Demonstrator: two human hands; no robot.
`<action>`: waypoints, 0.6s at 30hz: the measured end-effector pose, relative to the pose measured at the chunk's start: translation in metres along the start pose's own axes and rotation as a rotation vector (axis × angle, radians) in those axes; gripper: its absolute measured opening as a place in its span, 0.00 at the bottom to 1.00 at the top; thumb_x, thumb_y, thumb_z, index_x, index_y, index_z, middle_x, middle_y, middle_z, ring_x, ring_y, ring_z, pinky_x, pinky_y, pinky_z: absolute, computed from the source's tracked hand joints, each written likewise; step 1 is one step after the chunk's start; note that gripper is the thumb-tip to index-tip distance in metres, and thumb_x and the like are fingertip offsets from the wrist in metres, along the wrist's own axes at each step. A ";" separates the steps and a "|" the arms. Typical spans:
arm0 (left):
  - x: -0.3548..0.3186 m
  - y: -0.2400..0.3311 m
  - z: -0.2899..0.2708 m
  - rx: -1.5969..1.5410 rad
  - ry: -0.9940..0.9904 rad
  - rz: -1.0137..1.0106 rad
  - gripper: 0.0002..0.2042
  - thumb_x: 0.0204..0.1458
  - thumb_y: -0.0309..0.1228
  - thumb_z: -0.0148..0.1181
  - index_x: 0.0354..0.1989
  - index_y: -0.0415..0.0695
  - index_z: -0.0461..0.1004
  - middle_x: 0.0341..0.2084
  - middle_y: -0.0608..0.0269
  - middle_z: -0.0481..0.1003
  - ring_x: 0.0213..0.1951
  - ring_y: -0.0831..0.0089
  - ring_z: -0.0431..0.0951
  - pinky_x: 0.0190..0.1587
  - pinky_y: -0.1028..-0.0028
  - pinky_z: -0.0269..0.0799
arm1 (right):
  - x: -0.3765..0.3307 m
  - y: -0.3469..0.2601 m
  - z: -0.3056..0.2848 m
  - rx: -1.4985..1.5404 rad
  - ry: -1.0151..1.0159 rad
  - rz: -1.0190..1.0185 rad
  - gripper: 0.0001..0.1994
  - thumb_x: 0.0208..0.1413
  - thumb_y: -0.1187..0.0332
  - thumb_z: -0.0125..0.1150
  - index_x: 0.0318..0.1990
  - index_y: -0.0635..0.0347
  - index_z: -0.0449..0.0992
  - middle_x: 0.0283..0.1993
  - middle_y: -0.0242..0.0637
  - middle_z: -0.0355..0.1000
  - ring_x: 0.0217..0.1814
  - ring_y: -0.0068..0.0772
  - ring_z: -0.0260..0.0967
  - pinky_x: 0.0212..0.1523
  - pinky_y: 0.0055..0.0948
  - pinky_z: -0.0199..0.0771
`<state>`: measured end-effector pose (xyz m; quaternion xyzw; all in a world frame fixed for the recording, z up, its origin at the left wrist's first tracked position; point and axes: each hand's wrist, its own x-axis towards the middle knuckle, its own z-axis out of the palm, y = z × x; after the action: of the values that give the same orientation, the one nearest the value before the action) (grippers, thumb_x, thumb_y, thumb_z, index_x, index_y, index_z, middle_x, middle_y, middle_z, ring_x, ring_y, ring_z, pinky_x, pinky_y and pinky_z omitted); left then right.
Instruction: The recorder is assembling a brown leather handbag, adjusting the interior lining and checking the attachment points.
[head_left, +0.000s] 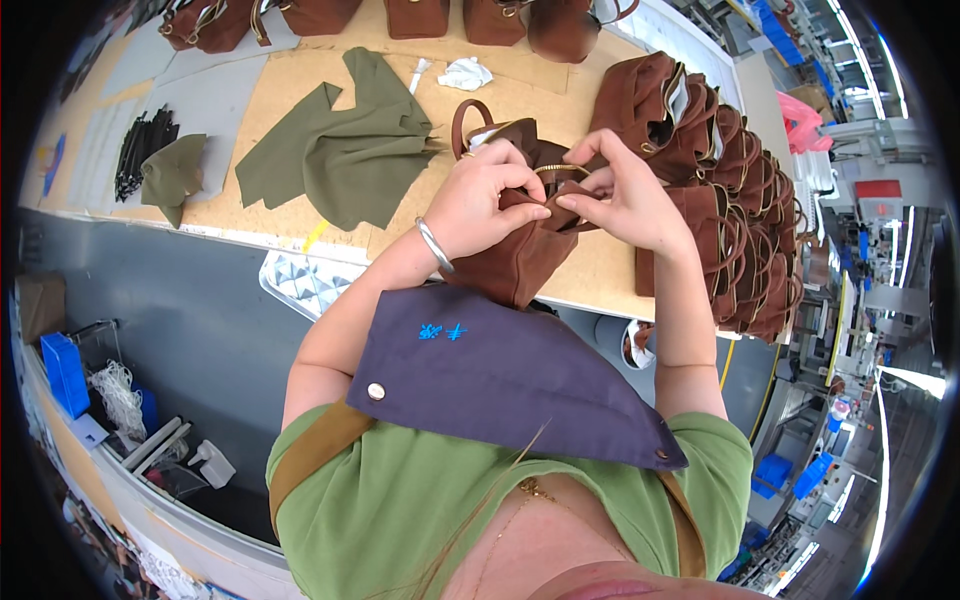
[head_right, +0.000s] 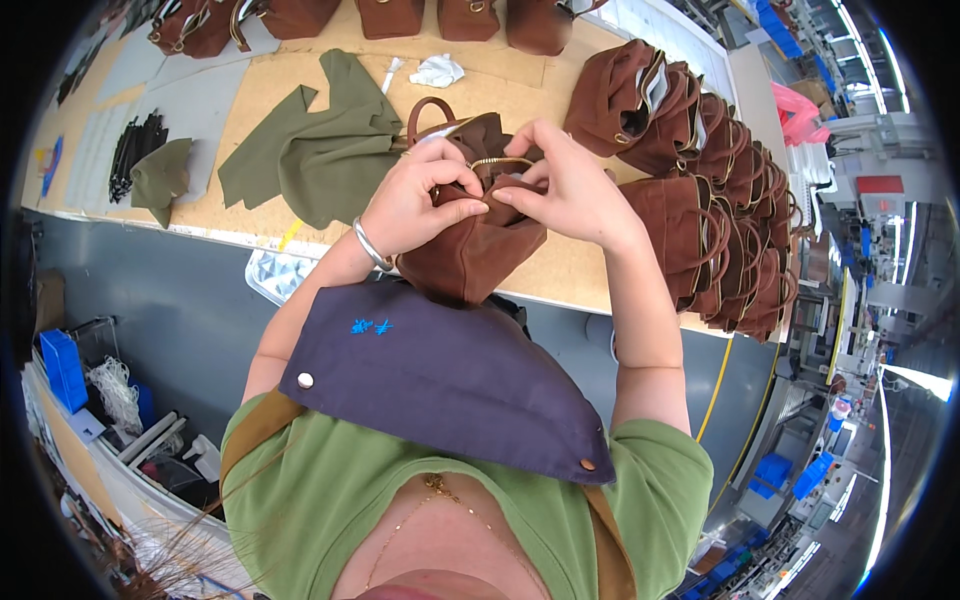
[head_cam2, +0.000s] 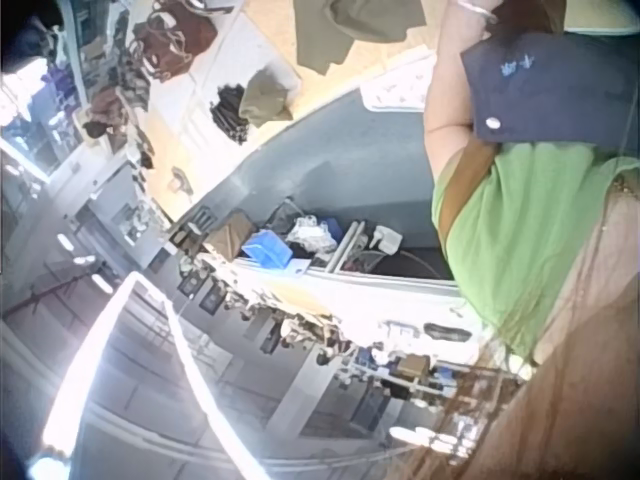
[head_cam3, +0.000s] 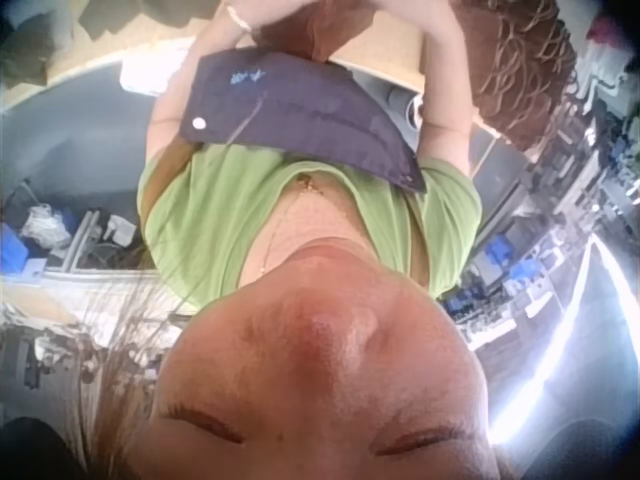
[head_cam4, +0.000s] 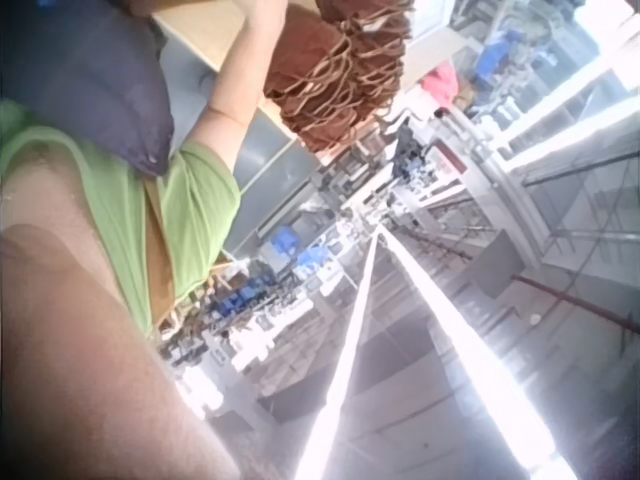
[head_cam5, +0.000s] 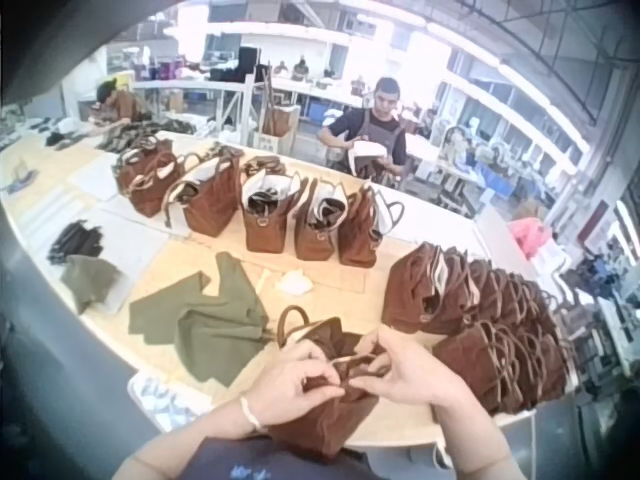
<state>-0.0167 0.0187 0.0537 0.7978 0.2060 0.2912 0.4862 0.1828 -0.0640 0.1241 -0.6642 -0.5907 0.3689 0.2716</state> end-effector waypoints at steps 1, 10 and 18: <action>0.002 -0.001 -0.002 0.102 0.045 0.094 0.08 0.46 0.31 0.69 0.32 0.43 0.78 0.36 0.65 0.72 0.39 0.69 0.71 0.45 0.70 0.67 | -0.002 0.005 -0.001 -0.013 0.001 -0.038 0.14 0.50 0.70 0.69 0.40 0.62 0.69 0.48 0.37 0.66 0.36 0.27 0.77 0.34 0.24 0.74; 0.051 -0.005 -0.022 -0.086 -0.449 -0.116 0.09 0.57 0.34 0.59 0.41 0.42 0.74 0.34 0.61 0.74 0.40 0.70 0.71 0.45 0.70 0.68 | -0.007 0.022 -0.005 0.013 0.027 -0.211 0.06 0.55 0.72 0.63 0.38 0.61 0.74 0.48 0.36 0.65 0.36 0.26 0.71 0.38 0.25 0.73; 0.062 0.002 -0.023 0.194 -0.383 0.209 0.06 0.54 0.29 0.58 0.37 0.42 0.76 0.31 0.61 0.72 0.40 0.63 0.71 0.45 0.66 0.67 | -0.006 0.018 -0.006 0.049 0.062 -0.155 0.07 0.54 0.73 0.64 0.39 0.63 0.75 0.30 0.29 0.72 0.32 0.19 0.69 0.36 0.22 0.71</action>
<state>0.0140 0.0712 0.0803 0.8983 0.0536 0.1623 0.4047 0.1978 -0.0721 0.1137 -0.6207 -0.6226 0.3401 0.3337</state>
